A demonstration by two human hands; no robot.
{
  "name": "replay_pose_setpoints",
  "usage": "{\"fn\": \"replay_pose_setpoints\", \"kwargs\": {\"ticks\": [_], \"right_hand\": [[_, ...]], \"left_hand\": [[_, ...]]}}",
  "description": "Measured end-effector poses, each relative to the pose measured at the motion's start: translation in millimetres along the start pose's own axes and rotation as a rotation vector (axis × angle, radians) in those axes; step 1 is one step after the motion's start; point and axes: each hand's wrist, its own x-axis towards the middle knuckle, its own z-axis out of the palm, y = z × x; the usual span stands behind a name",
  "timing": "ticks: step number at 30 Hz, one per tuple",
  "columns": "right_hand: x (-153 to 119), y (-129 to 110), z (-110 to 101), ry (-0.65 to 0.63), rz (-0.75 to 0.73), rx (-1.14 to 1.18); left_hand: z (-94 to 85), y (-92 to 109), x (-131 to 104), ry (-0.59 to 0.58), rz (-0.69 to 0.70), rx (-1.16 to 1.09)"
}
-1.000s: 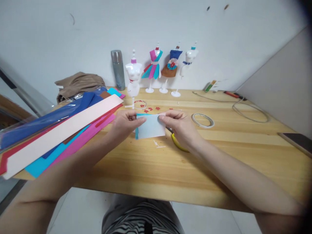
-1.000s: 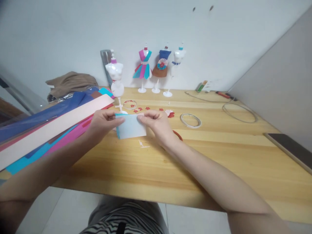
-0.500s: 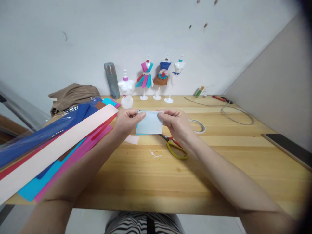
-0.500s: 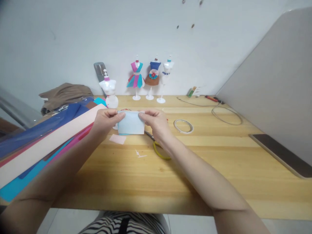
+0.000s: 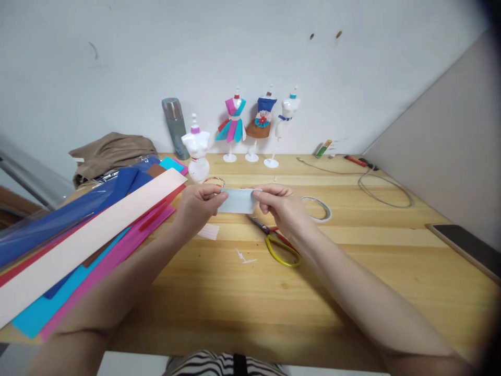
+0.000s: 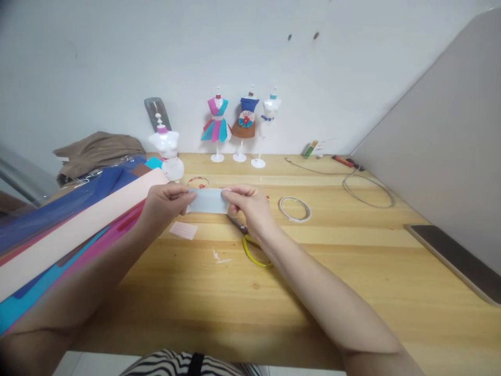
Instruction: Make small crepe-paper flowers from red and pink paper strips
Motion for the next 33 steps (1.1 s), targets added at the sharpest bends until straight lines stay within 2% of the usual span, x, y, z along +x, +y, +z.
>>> {"fn": "replay_pose_setpoints", "kwargs": {"ticks": [5, 12, 23, 29, 33], "right_hand": [[0, 3, 1, 0.03, -0.048, -0.004], [-4, 5, 4, 0.005, -0.098, -0.036], [-5, 3, 5, -0.069, -0.076, 0.11], [-5, 5, 4, -0.102, -0.081, 0.119], [-5, 6, 5, -0.079, -0.09, 0.078]], "left_hand": [[7.1, 6, -7, -0.003, -0.149, -0.16], [11.0, 3, -8, 0.015, -0.23, -0.389], [11.0, -1, -8, -0.008, -0.184, -0.462], [13.3, 0, -8, 0.048, -0.171, -0.485], [14.3, 0, -8, 0.071, -0.171, -0.454]]}}
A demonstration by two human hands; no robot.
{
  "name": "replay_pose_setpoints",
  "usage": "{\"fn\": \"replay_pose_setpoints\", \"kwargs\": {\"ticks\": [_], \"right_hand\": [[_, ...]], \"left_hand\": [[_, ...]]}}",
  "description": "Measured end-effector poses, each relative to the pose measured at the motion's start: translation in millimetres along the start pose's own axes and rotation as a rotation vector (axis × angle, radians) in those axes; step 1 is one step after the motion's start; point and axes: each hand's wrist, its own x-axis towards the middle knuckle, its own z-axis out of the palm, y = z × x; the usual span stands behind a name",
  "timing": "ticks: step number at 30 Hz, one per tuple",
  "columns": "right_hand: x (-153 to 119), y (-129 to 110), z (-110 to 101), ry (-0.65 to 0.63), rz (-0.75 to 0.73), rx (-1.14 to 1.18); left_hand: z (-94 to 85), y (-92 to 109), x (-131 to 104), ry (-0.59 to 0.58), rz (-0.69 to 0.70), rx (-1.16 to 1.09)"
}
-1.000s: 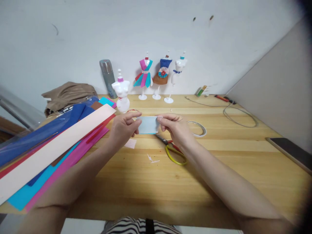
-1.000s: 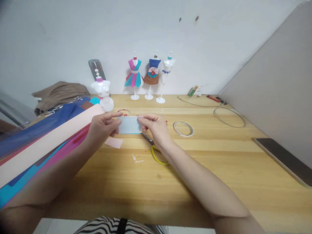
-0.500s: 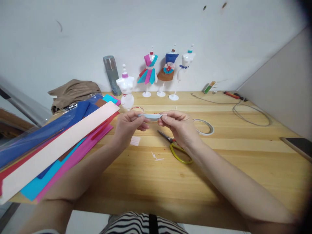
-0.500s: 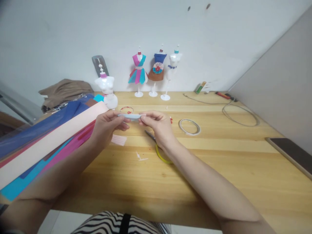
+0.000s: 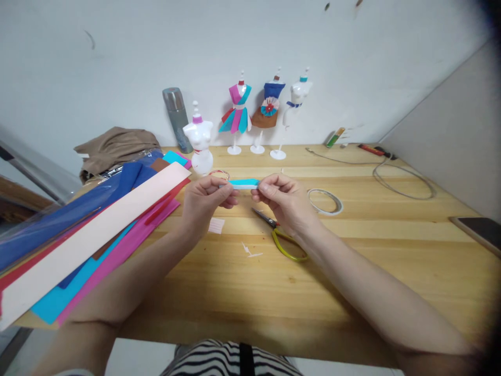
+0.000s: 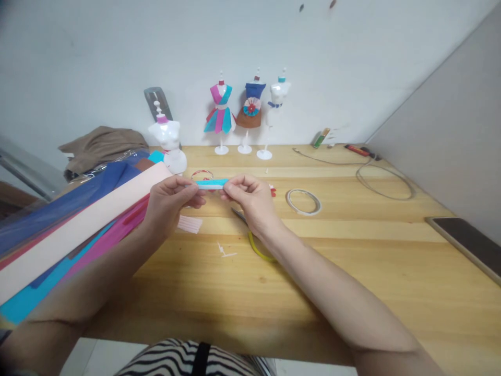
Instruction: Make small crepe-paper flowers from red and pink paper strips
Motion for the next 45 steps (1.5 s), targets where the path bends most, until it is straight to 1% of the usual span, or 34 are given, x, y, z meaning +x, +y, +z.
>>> {"fn": "replay_pose_setpoints", "kwargs": {"ticks": [6, 8, 15, 20, 25, 29, 32, 35, 38, 41, 45], "right_hand": [[-1, 2, -1, 0.041, -0.129, -0.183], [-2, 1, 0, 0.058, -0.148, -0.219], [-3, -1, 0, 0.084, -0.133, -0.213], [-3, 0, 0, 0.106, -0.133, -0.234], [-4, -1, 1, 0.119, -0.131, -0.206], [-1, 2, -1, 0.078, -0.181, -0.123], [4, 6, -5, 0.012, -0.221, -0.1], [8, 6, -10, -0.077, -0.167, -0.062], [9, 4, -13, -0.126, -0.089, -0.075], [8, 0, -16, -0.146, -0.041, -0.11], [7, -2, -15, -0.127, -0.01, -0.132]], "left_hand": [[-0.8, -1, 0, 0.017, 0.008, 0.042], [-0.5, -1, 0, 0.032, 0.011, 0.055], [1.2, -1, 1, 0.066, 0.013, 0.031], [1.3, -3, 1, 0.064, 0.019, 0.019], [2.3, -2, 1, 0.075, 0.047, 0.024], [2.5, -2, 2, 0.073, 0.061, 0.001], [1.3, -3, 2, 0.044, 0.061, -0.02], [-1.1, -5, 3, 0.019, 0.066, -0.022], [-3.8, -6, 4, -0.017, 0.073, 0.018], [-6.0, -6, 4, -0.044, 0.049, 0.03], [-8.1, -2, 7, -0.047, -0.022, 0.001]]}}
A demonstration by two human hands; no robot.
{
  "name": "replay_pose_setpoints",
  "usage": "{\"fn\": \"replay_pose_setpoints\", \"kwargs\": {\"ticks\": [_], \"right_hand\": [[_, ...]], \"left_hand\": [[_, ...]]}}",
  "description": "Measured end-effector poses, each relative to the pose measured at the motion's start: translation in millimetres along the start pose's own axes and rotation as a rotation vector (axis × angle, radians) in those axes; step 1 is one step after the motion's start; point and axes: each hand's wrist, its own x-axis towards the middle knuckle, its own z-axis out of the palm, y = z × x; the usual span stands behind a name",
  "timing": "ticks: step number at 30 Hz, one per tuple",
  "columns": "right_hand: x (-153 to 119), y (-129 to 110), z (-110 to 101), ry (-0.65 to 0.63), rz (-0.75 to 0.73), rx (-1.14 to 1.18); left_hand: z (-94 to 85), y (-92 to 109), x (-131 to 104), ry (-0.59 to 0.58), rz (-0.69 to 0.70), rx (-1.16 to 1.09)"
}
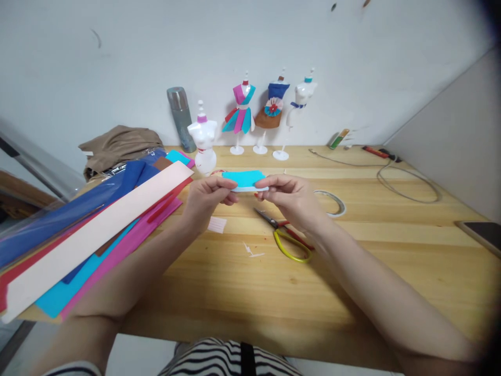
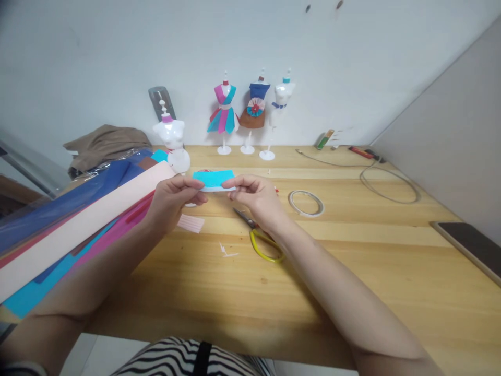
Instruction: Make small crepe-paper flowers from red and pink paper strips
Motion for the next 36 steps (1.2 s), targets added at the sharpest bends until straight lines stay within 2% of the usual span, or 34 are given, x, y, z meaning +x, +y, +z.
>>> {"fn": "replay_pose_setpoints", "kwargs": {"ticks": [4, 7, 16, 23, 31, 33, 36], "right_hand": [[-1, -1, 3, 0.013, 0.037, 0.04], [-1, 1, 5, 0.027, 0.028, 0.058], [-1, 7, 6, 0.035, -0.07, -0.017], [-3, 7, 6, 0.092, -0.192, -0.126], [-1, 9, 6, 0.126, -0.214, -0.135], [-1, 9, 6, 0.145, -0.267, -0.197], [-3, 5, 5, 0.189, -0.386, -0.36]], "left_hand": [[-2.7, 4, 1, -0.036, -0.081, -0.036], [-3.8, 4, 0, -0.072, -0.079, -0.026], [1.4, 1, 0, -0.006, 0.027, 0.036], [0.7, -5, 0, 0.038, 0.14, 0.121], [-0.3, -7, 2, 0.035, 0.159, 0.18], [-1.1, -7, 3, 0.036, 0.176, 0.225], [-3.1, -8, 4, 0.066, 0.289, 0.341]]}}
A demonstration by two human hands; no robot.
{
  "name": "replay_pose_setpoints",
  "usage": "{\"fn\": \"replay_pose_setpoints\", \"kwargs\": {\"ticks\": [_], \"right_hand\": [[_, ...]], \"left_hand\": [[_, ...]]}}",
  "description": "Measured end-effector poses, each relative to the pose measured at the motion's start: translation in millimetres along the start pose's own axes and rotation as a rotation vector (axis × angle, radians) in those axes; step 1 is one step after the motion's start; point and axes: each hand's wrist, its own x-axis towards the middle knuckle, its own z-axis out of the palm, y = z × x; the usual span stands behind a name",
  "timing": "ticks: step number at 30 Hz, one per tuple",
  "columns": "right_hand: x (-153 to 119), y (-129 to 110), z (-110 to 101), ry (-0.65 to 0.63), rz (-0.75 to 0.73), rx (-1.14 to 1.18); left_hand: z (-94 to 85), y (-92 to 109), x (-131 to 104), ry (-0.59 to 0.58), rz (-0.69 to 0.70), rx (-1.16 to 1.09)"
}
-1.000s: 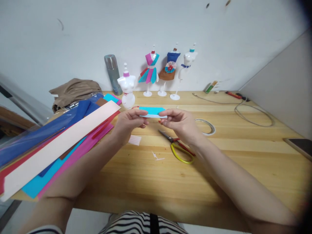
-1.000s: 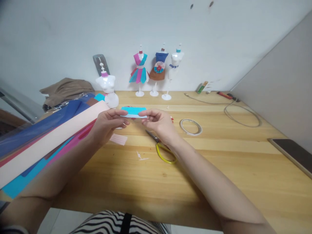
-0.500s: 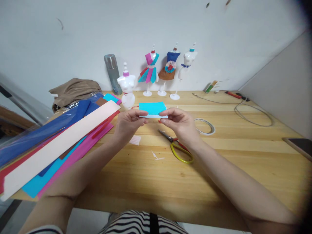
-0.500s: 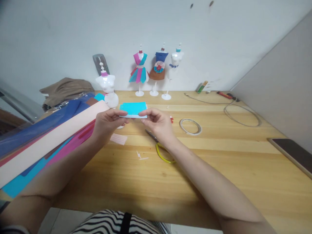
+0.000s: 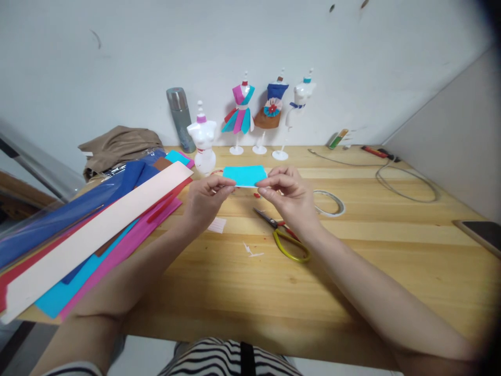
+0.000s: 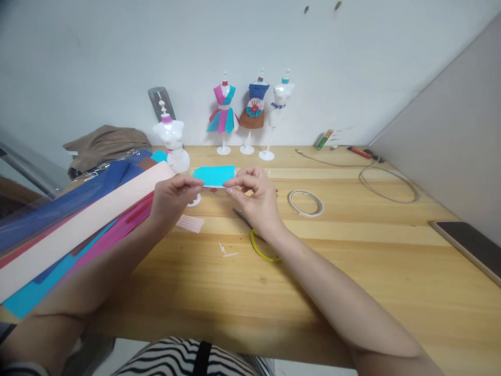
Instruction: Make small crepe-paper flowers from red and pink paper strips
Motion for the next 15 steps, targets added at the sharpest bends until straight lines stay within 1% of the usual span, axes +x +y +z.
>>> {"fn": "replay_pose_setpoints", "kwargs": {"ticks": [2, 4, 8, 11, 13, 15], "right_hand": [[-0.3, -2.2, -1.8, -0.004, -0.072, -0.095], [-0.8, -3.0, -3.1, -0.028, -0.111, -0.147], [-0.8, -2.2, -4.3, -0.03, -0.132, -0.163], [0.5, -3.4, -4.8, 0.005, -0.143, -0.148], [1.4, -5.5, -4.8, -0.011, -0.093, -0.103], [1.8, -7.9, -4.2, -0.064, 0.04, -0.02]], "left_hand": [[-1.6, 0.1, 0.9, 0.032, 0.082, 0.089], [-3.1, 0.7, 1.5, 0.043, 0.137, 0.164], [-4.4, 0.5, 1.5, 0.0, 0.237, 0.254], [-3.7, -1.3, 1.2, -0.043, 0.24, 0.236], [-3.1, -1.8, 1.1, -0.065, 0.205, 0.199], [-3.0, -1.0, 0.8, -0.067, 0.16, 0.178]]}}
